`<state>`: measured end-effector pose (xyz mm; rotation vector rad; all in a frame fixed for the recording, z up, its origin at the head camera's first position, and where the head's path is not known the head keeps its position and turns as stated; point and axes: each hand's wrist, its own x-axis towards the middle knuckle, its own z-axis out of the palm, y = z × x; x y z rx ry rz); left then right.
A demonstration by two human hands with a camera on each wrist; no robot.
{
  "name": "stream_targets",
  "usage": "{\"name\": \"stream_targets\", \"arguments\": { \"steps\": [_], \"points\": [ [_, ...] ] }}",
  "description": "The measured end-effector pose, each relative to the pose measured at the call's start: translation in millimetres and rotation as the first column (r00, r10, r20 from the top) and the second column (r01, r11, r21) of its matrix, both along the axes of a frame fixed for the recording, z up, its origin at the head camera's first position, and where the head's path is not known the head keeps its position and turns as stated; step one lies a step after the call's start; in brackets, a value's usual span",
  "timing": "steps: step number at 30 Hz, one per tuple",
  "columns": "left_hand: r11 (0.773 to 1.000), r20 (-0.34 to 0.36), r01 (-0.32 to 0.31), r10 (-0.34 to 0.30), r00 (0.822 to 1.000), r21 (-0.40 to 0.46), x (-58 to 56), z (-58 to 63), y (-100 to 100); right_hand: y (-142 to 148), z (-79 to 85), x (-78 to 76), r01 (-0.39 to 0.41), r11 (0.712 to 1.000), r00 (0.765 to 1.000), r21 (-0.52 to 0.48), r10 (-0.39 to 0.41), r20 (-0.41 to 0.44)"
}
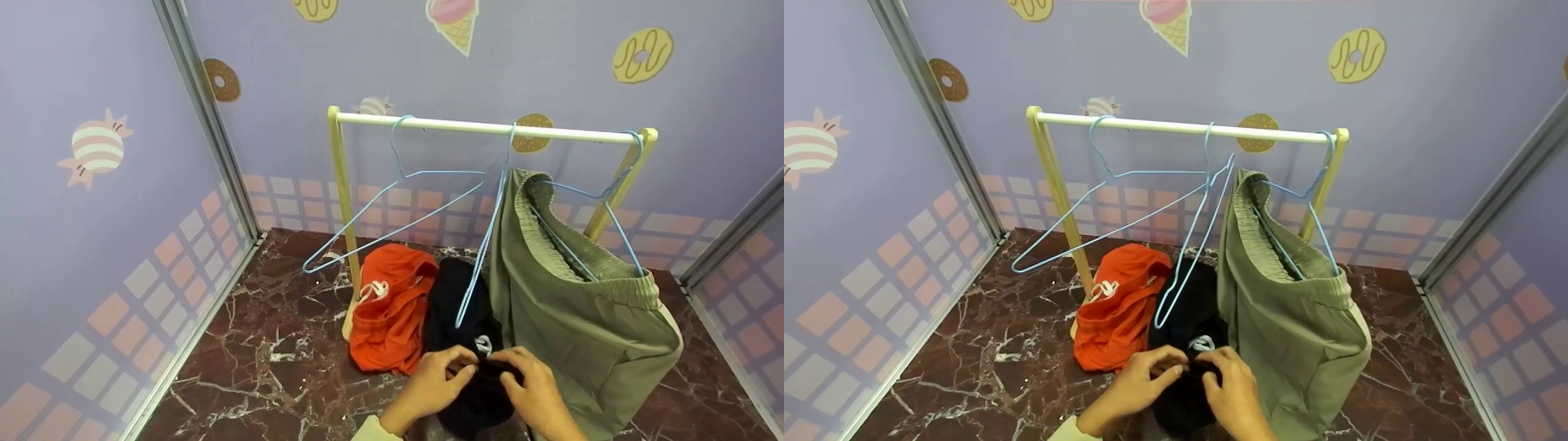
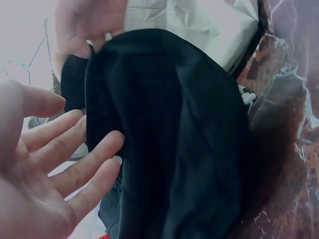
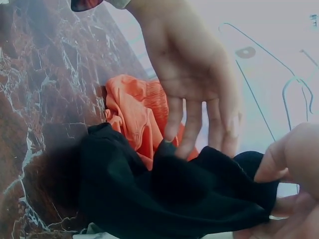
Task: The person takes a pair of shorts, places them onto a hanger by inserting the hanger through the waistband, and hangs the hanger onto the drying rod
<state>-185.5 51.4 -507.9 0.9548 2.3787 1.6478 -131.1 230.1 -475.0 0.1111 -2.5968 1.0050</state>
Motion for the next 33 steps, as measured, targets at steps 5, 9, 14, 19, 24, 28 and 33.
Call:
{"name": "stream_targets", "arguments": {
  "steps": [5, 9, 14, 19, 24, 28, 33],
  "points": [
    [0.998, -0.034, -0.034, 0.032, 0.999, -0.055, -2.0, -4.2, 0, 0, 5.0, 0.7, 0.039, 0.999, 0.989, 0.028, -0.034, -0.143],
    [0.996, -0.059, -0.074, 0.071, 0.996, -0.056, -3.5, -7.9, 1, -1, 10.5, 2.3, 0.0, 1.0, 0.967, 0.014, 0.004, -0.253],
    [0.984, -0.042, -0.167, 0.164, 0.986, -0.061, -4.8, -9.8, 0, 0, 16.5, 4.2, -0.059, 0.998, 0.935, -0.034, 0.043, -0.351],
    [0.963, -0.056, -0.246, 0.242, 0.969, -0.106, -6.4, -11.0, -1, 1, 22.3, 5.9, -0.054, 0.997, 0.896, -0.047, 0.028, -0.442],
    [0.944, -0.098, -0.295, 0.283, 0.954, -0.148, -7.2, -13.4, -2, 4, 29.8, 9.9, -0.035, 0.995, 0.883, -0.095, -0.013, -0.468],
    [0.918, -0.151, -0.35, 0.325, 0.934, -0.187, -7.2, -16.7, -3, 7, 34.5, 12.5, 0.005, 0.99, 0.88, -0.138, -0.07, -0.469],
    [0.9, -0.182, -0.39, 0.358, 0.916, -0.193, -7.5, -20.8, -6, 12, 38.8, 15.0, 0.076, 0.974, 0.91, -0.215, -0.156, -0.385]
  ]
}}
